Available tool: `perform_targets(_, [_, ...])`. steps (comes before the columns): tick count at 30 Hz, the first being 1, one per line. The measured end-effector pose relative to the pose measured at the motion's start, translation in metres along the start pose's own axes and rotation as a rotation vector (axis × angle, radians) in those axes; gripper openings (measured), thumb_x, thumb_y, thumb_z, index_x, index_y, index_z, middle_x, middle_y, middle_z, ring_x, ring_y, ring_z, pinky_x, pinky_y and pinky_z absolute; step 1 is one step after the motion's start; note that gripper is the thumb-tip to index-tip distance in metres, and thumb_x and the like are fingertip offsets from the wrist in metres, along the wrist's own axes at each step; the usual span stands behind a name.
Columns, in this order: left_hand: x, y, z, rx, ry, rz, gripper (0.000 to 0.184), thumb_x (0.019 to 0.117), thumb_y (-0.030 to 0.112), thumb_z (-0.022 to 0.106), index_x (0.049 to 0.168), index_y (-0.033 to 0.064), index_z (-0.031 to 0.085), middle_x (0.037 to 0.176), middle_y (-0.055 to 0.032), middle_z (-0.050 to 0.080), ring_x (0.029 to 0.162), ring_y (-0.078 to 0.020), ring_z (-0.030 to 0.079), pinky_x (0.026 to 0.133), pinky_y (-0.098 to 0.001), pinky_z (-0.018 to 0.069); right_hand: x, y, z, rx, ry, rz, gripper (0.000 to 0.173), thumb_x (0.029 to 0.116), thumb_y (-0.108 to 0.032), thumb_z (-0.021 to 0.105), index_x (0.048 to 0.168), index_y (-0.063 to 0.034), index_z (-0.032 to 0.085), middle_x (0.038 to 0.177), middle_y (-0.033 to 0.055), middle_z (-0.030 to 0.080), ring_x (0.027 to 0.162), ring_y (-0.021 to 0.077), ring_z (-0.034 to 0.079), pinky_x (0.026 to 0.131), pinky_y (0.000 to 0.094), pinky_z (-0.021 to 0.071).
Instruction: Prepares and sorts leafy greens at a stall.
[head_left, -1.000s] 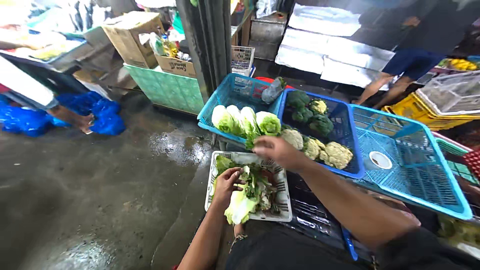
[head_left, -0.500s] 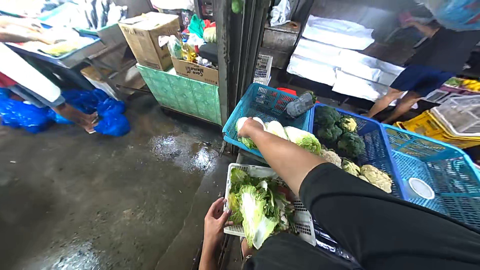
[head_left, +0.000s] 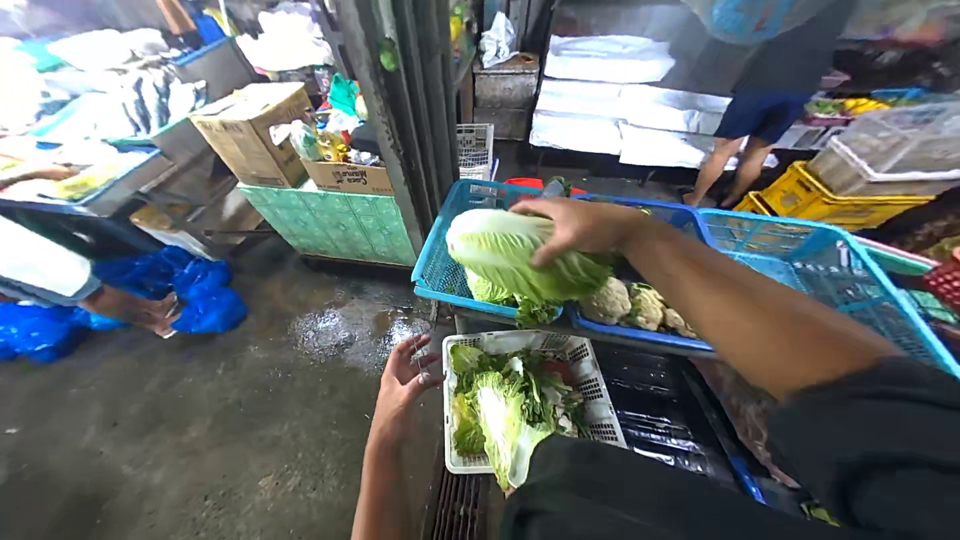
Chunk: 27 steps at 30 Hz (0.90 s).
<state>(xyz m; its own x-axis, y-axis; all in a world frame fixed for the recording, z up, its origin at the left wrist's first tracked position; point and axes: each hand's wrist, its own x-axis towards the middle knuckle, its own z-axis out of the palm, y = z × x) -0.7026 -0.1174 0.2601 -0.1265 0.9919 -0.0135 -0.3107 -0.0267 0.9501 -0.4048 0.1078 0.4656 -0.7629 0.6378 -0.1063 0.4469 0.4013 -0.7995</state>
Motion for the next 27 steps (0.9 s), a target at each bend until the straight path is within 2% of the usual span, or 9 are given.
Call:
perform_targets(4, [0.027, 0.024, 0.055, 0.008, -0.374, -0.051, 0.104, 0.068, 0.055, 0.091, 0.147, 0.0086, 0.042, 0.148, -0.0177, 0.053, 0.125, -0.0395, 0.061, 0.09, -0.0572, 0.0602, -0.137, -0.002, 0.003, -0.207, -0.085, 0.035, 0.099, 0.0684, -0.025, 0.095, 0.154, -0.0261, 0.044, 0.126, 0.0082, 0.068, 0.107, 0.0225, 0.068, 0.092, 0.0516, 0.0585])
perform_targets(6, [0.035, 0.024, 0.103, 0.126, -0.62, -0.118, 0.104, 0.0684, 0.055, 0.09, 0.147, 0.008, 0.042, 0.15, -0.017, 0.051, 0.129, -0.0375, 0.059, 0.094, -0.0554, 0.0585, -0.183, 0.015, 0.011, -0.258, -0.181, 0.071, 0.104, 0.073, -0.029, 0.093, 0.159, -0.024, 0.035, 0.132, 0.0144, 0.064, 0.114, 0.0296, 0.065, 0.096, 0.0573, 0.0539])
perform_targets(11, [0.038, 0.017, 0.238, 0.656, -1.068, -0.178, 0.09, 0.0712, 0.044, 0.087, 0.143, 0.0071, 0.047, 0.143, -0.0105, 0.054, 0.124, -0.0227, 0.06, 0.094, -0.0433, 0.0587, -0.275, 0.046, 0.039, -0.324, -0.215, 0.195, 0.112, 0.0766, -0.029, 0.092, 0.164, -0.0182, 0.022, 0.127, 0.0255, 0.064, 0.112, 0.045, 0.064, 0.094, 0.0665, 0.0502])
perform_targets(14, [0.02, 0.009, 0.314, 0.787, -1.252, -0.171, 0.082, 0.0748, 0.033, 0.087, 0.141, 0.0025, 0.048, 0.136, -0.0143, 0.058, 0.12, -0.0208, 0.061, 0.098, -0.0405, 0.0551, -0.323, 0.06, 0.052, -0.343, -0.183, 0.214, 0.106, 0.0788, -0.025, 0.09, 0.163, -0.0173, 0.026, 0.129, 0.0224, 0.065, 0.115, 0.043, 0.064, 0.098, 0.066, 0.0492])
perform_targets(16, [0.005, -0.001, 0.357, 0.83, -1.345, -0.177, 0.079, 0.0762, 0.03, 0.088, 0.139, 0.0011, 0.05, 0.131, -0.015, 0.062, 0.119, -0.019, 0.062, 0.102, -0.0388, 0.0534, -0.352, 0.076, 0.058, -0.326, -0.199, 0.221, 0.093, 0.0808, -0.024, 0.087, 0.158, -0.0132, 0.037, 0.132, 0.0207, 0.064, 0.119, 0.0411, 0.063, 0.1, 0.0655, 0.0478])
perform_targets(19, [-0.02, -0.015, 0.399, 0.894, -1.422, -0.183, 0.08, 0.0771, 0.03, 0.088, 0.141, 0.0019, 0.05, 0.133, -0.0137, 0.062, 0.123, -0.0185, 0.06, 0.106, -0.0393, 0.0501, -0.396, 0.102, 0.065, -0.178, -0.161, 0.238, 0.075, 0.0809, -0.019, 0.086, 0.145, -0.0083, 0.05, 0.118, 0.0216, 0.067, 0.108, 0.0398, 0.066, 0.092, 0.065, 0.05])
perform_targets(21, [-0.034, -0.024, 0.41, 0.974, -1.377, -0.196, 0.081, 0.0761, 0.032, 0.089, 0.143, 0.0057, 0.051, 0.133, -0.0126, 0.063, 0.121, -0.0208, 0.062, 0.105, -0.0438, 0.0515, -0.425, 0.123, 0.074, -0.014, -0.079, 0.237, 0.074, 0.0803, -0.02, 0.087, 0.145, -0.0125, 0.051, 0.122, 0.0176, 0.067, 0.111, 0.0334, 0.065, 0.095, 0.0603, 0.0517])
perform_targets(24, [-0.045, -0.031, 0.403, 0.995, -1.266, -0.252, 0.079, 0.0771, 0.035, 0.088, 0.141, 0.0062, 0.05, 0.124, -0.0134, 0.066, 0.108, -0.021, 0.067, 0.095, -0.0443, 0.0564, -0.456, 0.147, 0.084, 0.192, 0.02, 0.249, 0.077, 0.0795, -0.019, 0.087, 0.147, -0.0151, 0.05, 0.132, 0.0137, 0.064, 0.117, 0.0247, 0.063, 0.101, 0.0513, 0.0523])
perform_targets(27, [-0.061, -0.032, 0.385, 0.895, -1.116, -0.412, 0.076, 0.0786, 0.034, 0.086, 0.138, 0.0051, 0.048, 0.115, -0.0123, 0.065, 0.096, -0.0179, 0.067, 0.083, -0.0383, 0.0588, -0.469, 0.164, 0.099, 0.369, 0.093, 0.199, 0.074, 0.0801, -0.018, 0.086, 0.146, -0.0148, 0.052, 0.13, 0.0107, 0.065, 0.113, 0.0173, 0.065, 0.1, 0.0415, 0.0554])
